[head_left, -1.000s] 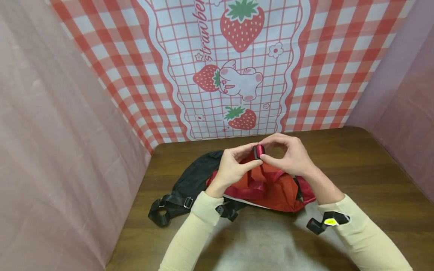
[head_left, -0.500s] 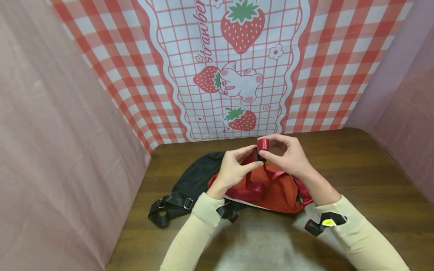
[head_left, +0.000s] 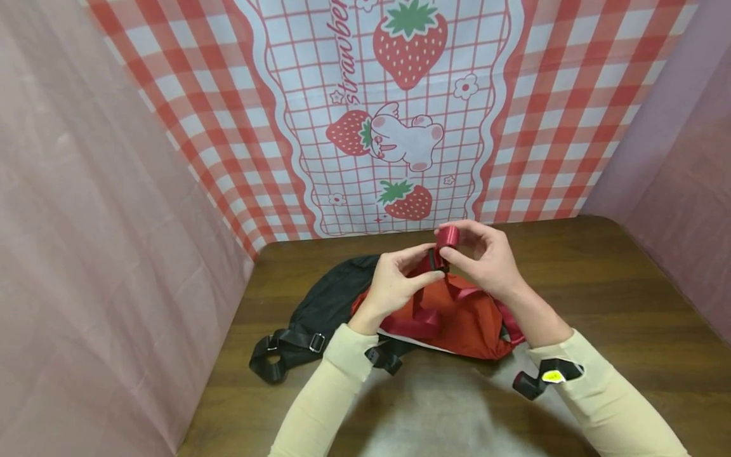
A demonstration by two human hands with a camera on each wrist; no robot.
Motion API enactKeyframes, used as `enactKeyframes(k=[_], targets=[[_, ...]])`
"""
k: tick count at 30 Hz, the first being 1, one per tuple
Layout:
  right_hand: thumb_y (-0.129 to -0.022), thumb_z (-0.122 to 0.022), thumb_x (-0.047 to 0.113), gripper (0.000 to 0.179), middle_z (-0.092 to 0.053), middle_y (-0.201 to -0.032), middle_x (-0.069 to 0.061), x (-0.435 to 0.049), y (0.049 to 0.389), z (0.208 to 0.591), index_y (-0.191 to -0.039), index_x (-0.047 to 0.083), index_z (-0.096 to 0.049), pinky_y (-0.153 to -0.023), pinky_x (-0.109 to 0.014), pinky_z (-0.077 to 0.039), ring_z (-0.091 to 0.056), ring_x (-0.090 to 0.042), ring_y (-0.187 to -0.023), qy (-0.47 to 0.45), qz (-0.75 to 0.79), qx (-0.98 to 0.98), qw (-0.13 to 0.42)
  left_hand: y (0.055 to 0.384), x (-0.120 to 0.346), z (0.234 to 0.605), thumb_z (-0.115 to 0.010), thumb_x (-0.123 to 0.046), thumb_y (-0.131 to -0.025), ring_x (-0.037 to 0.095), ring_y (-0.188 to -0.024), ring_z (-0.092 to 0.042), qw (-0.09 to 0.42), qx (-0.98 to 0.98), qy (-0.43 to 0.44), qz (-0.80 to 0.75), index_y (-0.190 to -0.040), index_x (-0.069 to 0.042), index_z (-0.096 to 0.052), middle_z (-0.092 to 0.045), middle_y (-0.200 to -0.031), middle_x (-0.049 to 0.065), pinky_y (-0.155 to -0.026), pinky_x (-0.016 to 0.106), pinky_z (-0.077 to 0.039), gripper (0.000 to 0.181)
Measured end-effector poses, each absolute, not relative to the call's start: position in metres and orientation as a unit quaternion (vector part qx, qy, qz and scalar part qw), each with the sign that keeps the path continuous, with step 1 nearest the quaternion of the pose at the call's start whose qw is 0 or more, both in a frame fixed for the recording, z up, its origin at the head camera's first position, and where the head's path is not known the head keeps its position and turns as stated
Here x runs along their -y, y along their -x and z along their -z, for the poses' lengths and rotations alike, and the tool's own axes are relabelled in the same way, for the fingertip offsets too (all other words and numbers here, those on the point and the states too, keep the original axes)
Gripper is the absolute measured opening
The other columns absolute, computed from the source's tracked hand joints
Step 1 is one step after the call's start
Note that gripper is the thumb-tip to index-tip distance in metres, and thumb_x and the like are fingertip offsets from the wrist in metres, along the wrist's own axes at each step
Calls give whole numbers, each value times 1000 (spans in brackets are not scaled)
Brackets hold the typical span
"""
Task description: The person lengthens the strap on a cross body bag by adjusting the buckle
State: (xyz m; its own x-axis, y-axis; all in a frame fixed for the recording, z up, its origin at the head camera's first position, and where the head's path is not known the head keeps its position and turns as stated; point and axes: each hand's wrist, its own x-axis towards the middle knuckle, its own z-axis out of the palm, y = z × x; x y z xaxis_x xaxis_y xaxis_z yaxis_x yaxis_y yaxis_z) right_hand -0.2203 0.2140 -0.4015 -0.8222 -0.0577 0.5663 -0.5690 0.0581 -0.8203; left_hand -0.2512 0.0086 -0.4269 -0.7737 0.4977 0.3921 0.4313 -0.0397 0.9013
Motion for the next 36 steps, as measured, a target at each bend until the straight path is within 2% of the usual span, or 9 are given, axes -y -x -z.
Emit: enactKeyframes(k=[6,9,14,17,19,25,29,36], targets=[[-95,-68,-11,29,-79,-112,4,-211,220,400,-124,-13,-69,-83,-17,-61,-71,-7,-96,-213,-671,676,217,252,-9,427,-82,-7,-93,22,-128,-71,33,-696,-333,-635,-142,-8,-69,-73,-138,15,-108,29,-58,50],[-95,-67,-11,34,-78,-112,5,-212,219,400,-129,-10,-68,-84,-17,-61,-70,-7,-97,-209,-681,665,222,253,-7,424,-82,-8,-94,21,-124,-73,28,-697,-330,-636,-141,-9,-70,-74,-135,15,-105,29,-59,49],[-93,-73,-10,48,-73,-120,14,-217,223,415,-140,-4,-63,-98,-16,-57,-68,-3,-110,-221,-633,721,173,256,-2,413,-82,-7,-94,23,-121,-75,12,-687,-318,-653,-139,-11,-71,-76,-133,14,-103,32,-61,47],[-93,-76,-6,46,-74,-120,19,-218,225,425,-137,-4,-66,-98,-18,-58,-70,0,-112,-229,-601,753,139,255,-1,408,-82,-7,-94,23,-122,-75,18,-680,-313,-662,-140,-10,-71,-75,-135,14,-104,33,-61,48],[-93,-77,-4,41,-77,-119,15,-218,225,430,-133,-4,-70,-95,-19,-60,-72,0,-110,-228,-596,759,130,255,-1,407,-82,-7,-94,23,-122,-74,23,-680,-311,-663,-140,-10,-71,-75,-135,15,-104,33,-61,48],[-93,-80,2,35,-79,-120,-18,-219,224,439,-128,-1,-75,-93,-15,-59,-73,4,-105,-207,-564,787,141,256,-1,408,-80,-5,-95,25,-123,-74,22,-674,-301,-674,-141,-7,-70,-74,-135,17,-105,33,-60,47],[-91,-83,2,40,-78,-122,-18,-222,224,446,-131,2,-74,-95,-13,-57,-70,8,-106,-201,-529,813,137,256,-1,409,-79,-2,-95,28,-122,-74,21,-669,-297,-681,-141,-5,-69,-73,-135,19,-106,33,-60,47],[-90,-83,1,33,-79,-114,-18,-219,226,445,-123,3,-77,-97,-17,-59,-74,-1,-104,-222,-542,793,167,254,-3,409,-79,-3,-95,28,-124,-73,41,-666,-304,-680,-142,-6,-69,-73,-136,20,-106,34,-59,47]])
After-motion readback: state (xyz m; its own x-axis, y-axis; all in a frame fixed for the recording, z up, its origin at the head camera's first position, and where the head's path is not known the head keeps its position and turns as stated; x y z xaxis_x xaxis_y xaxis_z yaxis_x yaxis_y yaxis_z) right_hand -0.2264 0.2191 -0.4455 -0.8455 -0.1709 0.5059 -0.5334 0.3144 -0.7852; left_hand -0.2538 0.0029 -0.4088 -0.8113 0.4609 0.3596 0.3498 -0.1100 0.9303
